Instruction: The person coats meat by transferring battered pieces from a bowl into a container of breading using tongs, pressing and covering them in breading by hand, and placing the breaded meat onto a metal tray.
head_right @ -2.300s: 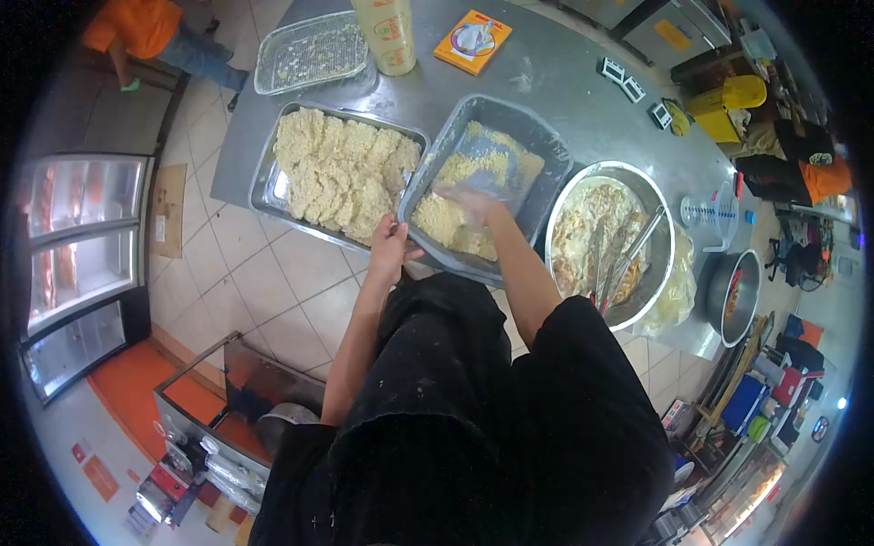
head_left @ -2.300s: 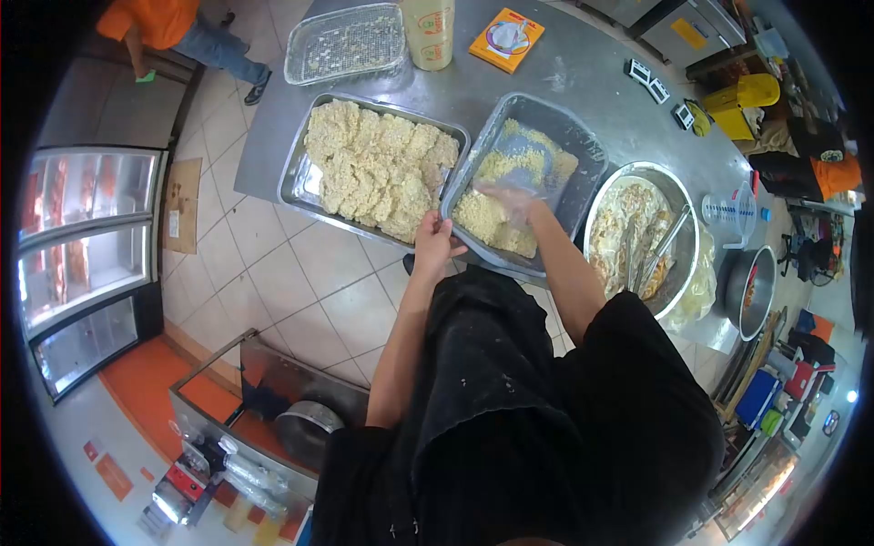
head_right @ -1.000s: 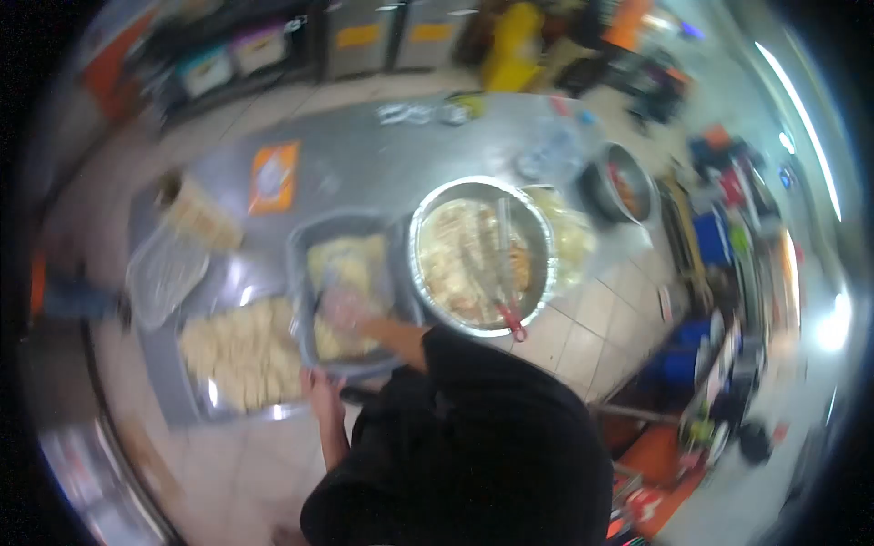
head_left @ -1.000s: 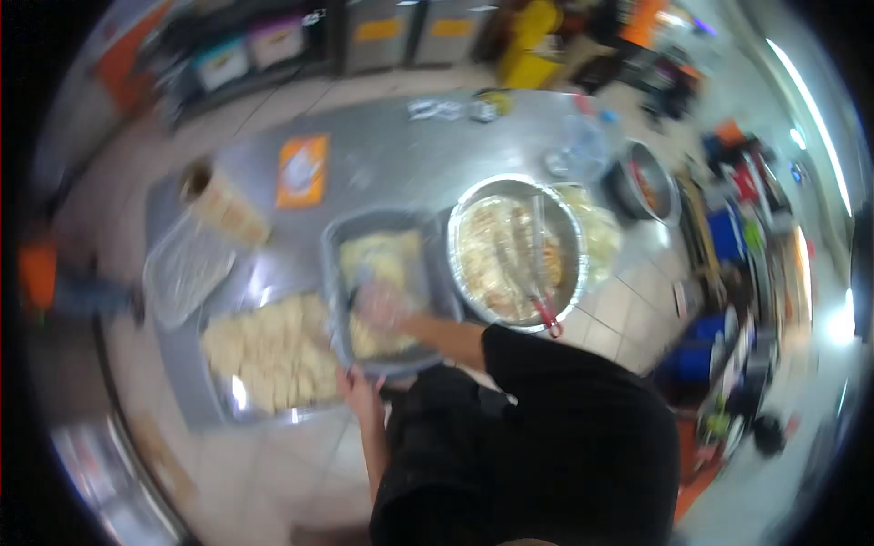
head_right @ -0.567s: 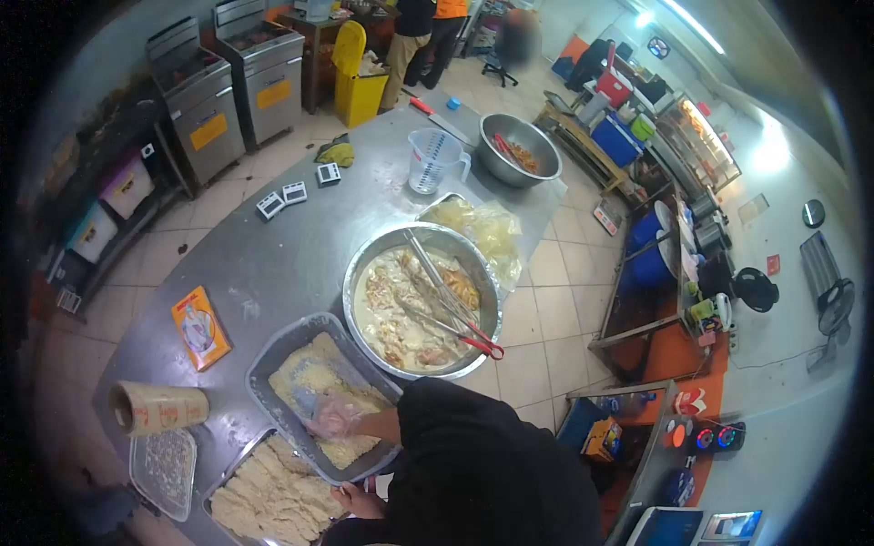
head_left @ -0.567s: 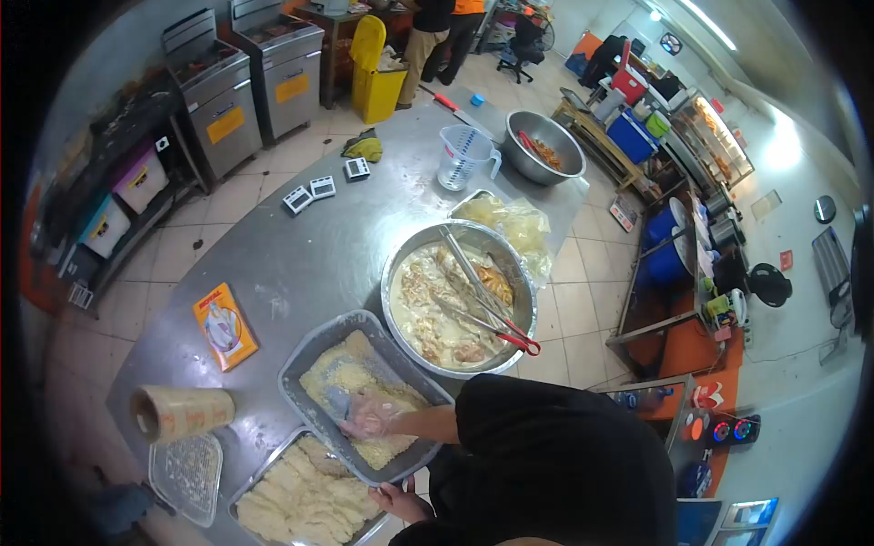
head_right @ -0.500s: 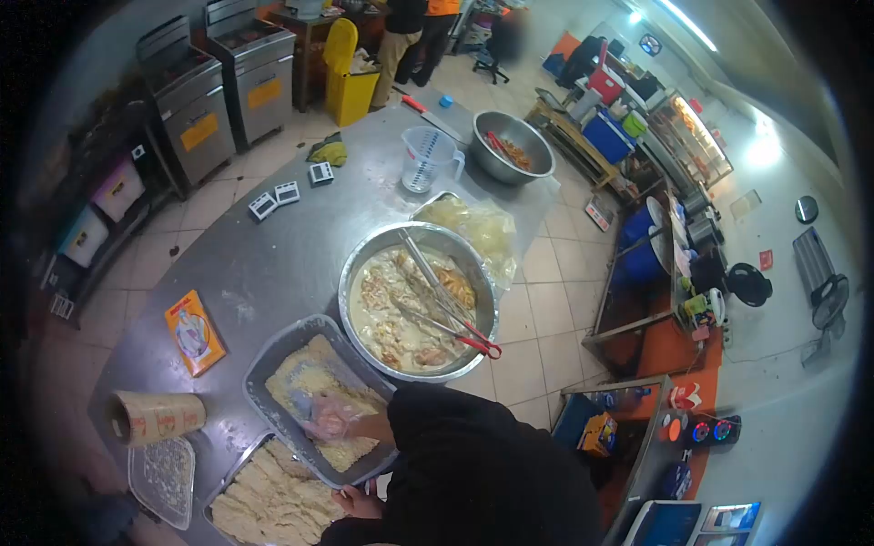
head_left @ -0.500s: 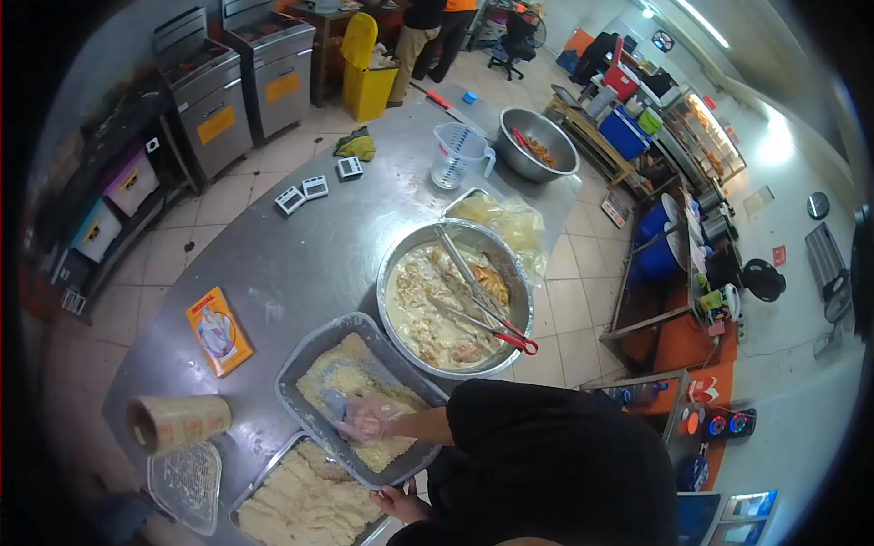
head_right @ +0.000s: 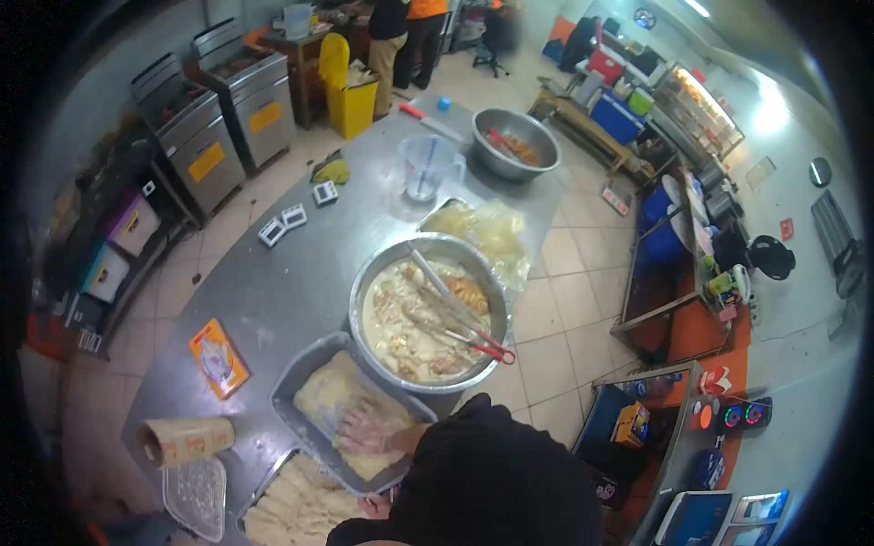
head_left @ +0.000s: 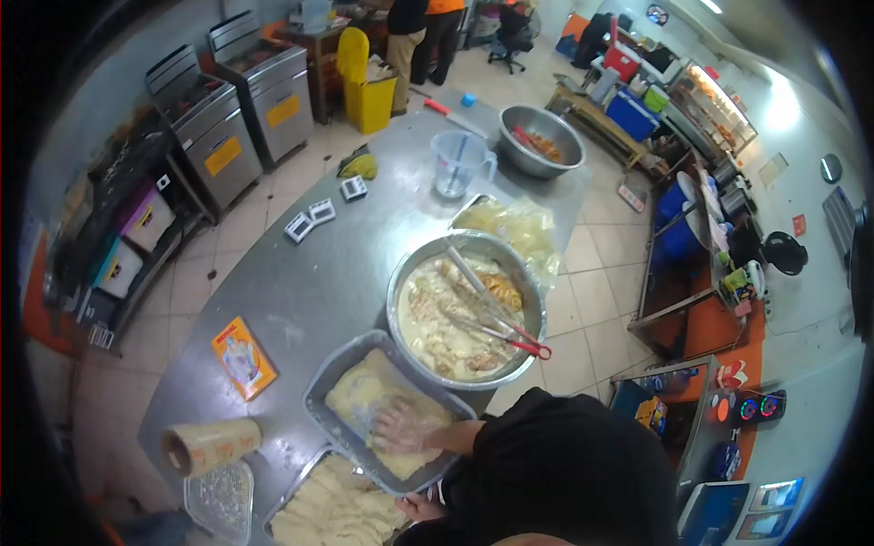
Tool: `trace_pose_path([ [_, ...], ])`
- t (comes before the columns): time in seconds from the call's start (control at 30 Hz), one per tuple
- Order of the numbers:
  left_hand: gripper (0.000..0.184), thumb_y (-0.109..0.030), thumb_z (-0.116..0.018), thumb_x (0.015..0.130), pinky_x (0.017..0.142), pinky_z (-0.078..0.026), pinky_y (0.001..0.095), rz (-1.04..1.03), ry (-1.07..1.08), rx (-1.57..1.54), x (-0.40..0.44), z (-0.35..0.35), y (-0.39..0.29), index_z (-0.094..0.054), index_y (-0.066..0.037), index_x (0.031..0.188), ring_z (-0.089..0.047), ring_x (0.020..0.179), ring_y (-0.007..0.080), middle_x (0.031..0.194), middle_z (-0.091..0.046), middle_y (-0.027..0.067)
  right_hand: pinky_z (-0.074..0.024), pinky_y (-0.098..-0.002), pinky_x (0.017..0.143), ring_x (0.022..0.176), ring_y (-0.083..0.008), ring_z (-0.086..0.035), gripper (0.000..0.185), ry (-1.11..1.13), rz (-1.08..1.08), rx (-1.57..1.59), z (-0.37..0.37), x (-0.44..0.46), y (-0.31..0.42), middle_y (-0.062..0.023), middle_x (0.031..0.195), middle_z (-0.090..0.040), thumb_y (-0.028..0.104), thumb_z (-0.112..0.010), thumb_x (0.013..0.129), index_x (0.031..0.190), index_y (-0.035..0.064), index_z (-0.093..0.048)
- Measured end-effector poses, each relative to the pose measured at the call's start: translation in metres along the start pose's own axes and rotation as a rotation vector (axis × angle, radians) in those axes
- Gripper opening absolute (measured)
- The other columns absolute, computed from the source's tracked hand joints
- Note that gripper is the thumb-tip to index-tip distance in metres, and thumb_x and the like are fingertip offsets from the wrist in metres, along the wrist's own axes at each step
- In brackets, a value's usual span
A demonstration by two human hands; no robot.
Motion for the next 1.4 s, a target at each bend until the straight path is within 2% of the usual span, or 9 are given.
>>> trace_pose_path([
  [0.2, 0.046, -0.022, -0.054, 0.092, 0.071, -0.057, 0.0401, -0.037, -0.043, -0.024, -0.016, -0.014, -0.004, -0.034, -0.010, 0.132, -0.051, 0.101, 0.0272, 0.125, -0.041, 0.0135, -0.0273, -0.0487, 0.104, 0.121, -0.0311, -0.042, 0.045, -0.392, 0.268, -0.272, -0.057, 0.004, -0.047, -0.0179, 0.126, -0.048, 0.035, -0.036, 0.095, 0.122, 0.0011, -0.050],
  [0.3, 0.025, -0.017, -0.048, 0.095, 0.066, -0.058, 0.0388, -0.039, 0.054, -0.082, -0.016, -0.024, -0.012, -0.041, -0.008, 0.118, -0.054, 0.081, 0.0139, 0.097, -0.050, 0.0054, -0.0498, -0.0418, 0.073, 0.092, -0.0255, -0.061, 0.042, 0.497, -0.086, -0.112, 0.009, 0.044, -0.045, -0.0177, 0.104, -0.060, 0.041, -0.039, 0.094, 0.114, 0.0099, -0.057],
  [0.43, 0.018, -0.012, -0.042, 0.096, 0.063, -0.059, 0.0334, -0.040, 0.012, -0.154, -0.019, -0.037, -0.018, -0.042, -0.005, 0.113, -0.057, 0.079, 0.0139, 0.088, -0.050, 0.0047, -0.0498, -0.0440, 0.075, 0.089, -0.0343, -0.061, 0.069, 0.894, 0.169, -0.191, 0.024, 0.016, -0.049, -0.0196, 0.113, -0.059, 0.056, -0.066, 0.069, 0.113, 0.0025, -0.058],
  [0.67, 0.013, -0.012, -0.040, 0.097, 0.064, -0.059, 0.0314, -0.074, 0.109, -0.140, -0.018, -0.030, -0.019, -0.042, -0.007, 0.108, -0.057, 0.077, 0.0134, 0.094, -0.050, 0.0051, -0.0453, -0.0401, 0.088, 0.096, -0.0346, -0.060, 0.057, 0.717, -0.002, -0.284, 0.163, 0.028, 0.013, -0.0188, 0.094, -0.066, 0.044, -0.064, 0.073, 0.114, 0.0052, -0.060],
  [0.77, 0.012, -0.011, -0.040, 0.097, 0.064, -0.059, 0.0312, -0.066, 0.128, -0.185, -0.021, -0.034, -0.022, -0.042, -0.006, 0.107, -0.056, 0.076, 0.0128, 0.093, -0.050, 0.0046, -0.0489, -0.0395, 0.073, 0.080, -0.0271, -0.062, 0.041, 0.373, 0.233, -0.247, 0.153, 0.033, -0.009, -0.0171, 0.089, -0.065, 0.037, -0.058, 0.080, 0.106, 0.0048, -0.063],
  [0.97, 0.011, -0.011, -0.039, 0.097, 0.065, -0.058, 0.0305, -0.051, 0.082, -0.165, -0.022, -0.033, -0.021, -0.043, -0.008, 0.106, -0.057, 0.075, 0.0128, 0.094, -0.050, 0.0041, -0.0432, -0.0410, 0.084, 0.093, -0.0295, -0.057, 0.030, 0.420, -0.020, 0.139, 0.069, -0.017, -0.112, -0.0173, 0.098, -0.062, 0.027, -0.055, 0.082, 0.101, 0.0054, -0.064],
  [1.07, 0.009, -0.011, -0.038, 0.097, 0.064, -0.058, 0.0302, -0.046, 0.082, -0.182, -0.021, -0.032, -0.018, -0.043, -0.008, 0.105, -0.057, 0.074, 0.0127, 0.094, -0.050, 0.0041, -0.0464, -0.0388, 0.070, 0.082, -0.0224, -0.058, 0.032, 0.479, -0.142, 0.606, -0.014, -0.047, -0.119, -0.0139, 0.094, -0.063, 0.026, -0.052, 0.086, 0.108, 0.0031, -0.058],
  [1.23, 0.008, -0.011, -0.039, 0.097, 0.063, -0.058, 0.0303, -0.052, 0.066, -0.158, -0.019, -0.033, -0.018, -0.043, -0.008, 0.102, -0.056, 0.072, 0.0122, 0.090, -0.048, 0.0029, -0.0437, -0.0411, 0.090, 0.102, -0.0273, -0.056, 0.039, 0.728, -0.983, 1.632, 0.020, -0.038, 0.023, -0.0145, 0.117, -0.056, 0.032, -0.047, 0.092, 0.120, 0.0047, -0.051],
  [1.4, 0.008, -0.010, -0.040, 0.097, 0.063, -0.059, 0.0310, -0.034, 0.085, -0.149, -0.018, -0.032, -0.022, -0.044, -0.008, 0.103, -0.056, 0.073, 0.0122, 0.087, -0.049, 0.0029, -0.0457, -0.0424, 0.088, 0.097, -0.0274, -0.059, 0.041, 0.361, -0.945, 1.568, 0.016, -0.010, 0.012, -0.0143, 0.112, -0.060, 0.037, -0.046, 0.093, 0.120, 0.0065, -0.053],
])
Point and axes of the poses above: each hand's wrist, its own x-axis towards the middle knuckle, its own z-axis out of the back of the hand, y = z × x, the point moved 3 cm from there along x, towards the middle knuckle
